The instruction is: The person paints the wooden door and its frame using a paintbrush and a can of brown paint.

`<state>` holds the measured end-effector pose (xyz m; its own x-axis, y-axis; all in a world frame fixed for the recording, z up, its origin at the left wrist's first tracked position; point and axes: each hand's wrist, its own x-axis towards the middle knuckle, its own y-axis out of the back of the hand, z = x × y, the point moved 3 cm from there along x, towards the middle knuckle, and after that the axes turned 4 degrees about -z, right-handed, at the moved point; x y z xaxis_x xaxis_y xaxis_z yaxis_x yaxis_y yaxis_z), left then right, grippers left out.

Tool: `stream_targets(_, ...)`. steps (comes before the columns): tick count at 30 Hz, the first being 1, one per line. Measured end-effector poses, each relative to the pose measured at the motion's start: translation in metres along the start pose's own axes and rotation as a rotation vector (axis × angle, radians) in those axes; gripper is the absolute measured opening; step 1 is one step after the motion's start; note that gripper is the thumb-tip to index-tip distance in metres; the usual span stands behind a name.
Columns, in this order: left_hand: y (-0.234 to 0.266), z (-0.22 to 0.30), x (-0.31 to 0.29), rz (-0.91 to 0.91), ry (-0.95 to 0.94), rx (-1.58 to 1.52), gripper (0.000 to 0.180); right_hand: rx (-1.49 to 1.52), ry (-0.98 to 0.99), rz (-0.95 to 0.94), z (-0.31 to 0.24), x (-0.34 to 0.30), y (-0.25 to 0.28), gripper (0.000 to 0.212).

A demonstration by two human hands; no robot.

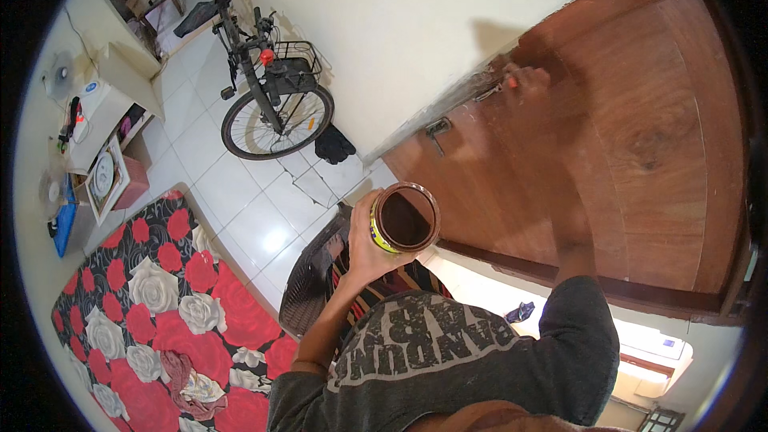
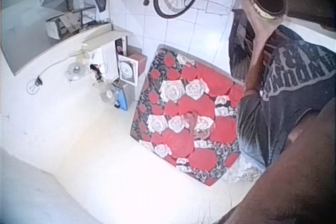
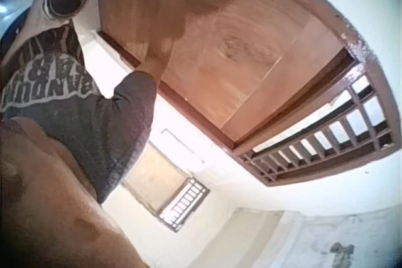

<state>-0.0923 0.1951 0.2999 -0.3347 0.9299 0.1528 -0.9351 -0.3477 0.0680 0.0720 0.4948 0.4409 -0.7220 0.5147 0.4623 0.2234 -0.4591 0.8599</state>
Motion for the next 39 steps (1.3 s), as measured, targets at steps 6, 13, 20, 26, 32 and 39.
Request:
stream_targets(6,0.0,0.001,0.002,0.025,0.004,0.006,0.106,-0.181,0.12,0.085,-0.002,0.01,0.035,0.032)
stream_targets(13,0.003,0.004,0.002,0.019,0.0,0.019,0.105,-0.017,0.235,0.005,-0.011,-0.033,-0.053,0.036)
stream_targets(20,0.006,0.002,0.002,0.036,0.009,0.03,0.106,0.268,0.005,-0.041,-0.007,-0.018,-0.062,0.024)
stream_targets(26,0.004,0.002,0.006,0.009,0.017,-0.012,0.106,0.098,-0.102,0.161,0.008,0.01,0.015,0.02)
stream_targets(32,0.002,0.001,0.005,0.036,-0.008,0.014,0.105,0.145,-0.133,0.465,-0.002,0.007,0.053,0.018)
stream_targets(39,-0.002,0.0,0.009,0.039,-0.034,0.006,0.104,0.253,-0.158,0.429,0.023,-0.008,0.027,0.016)
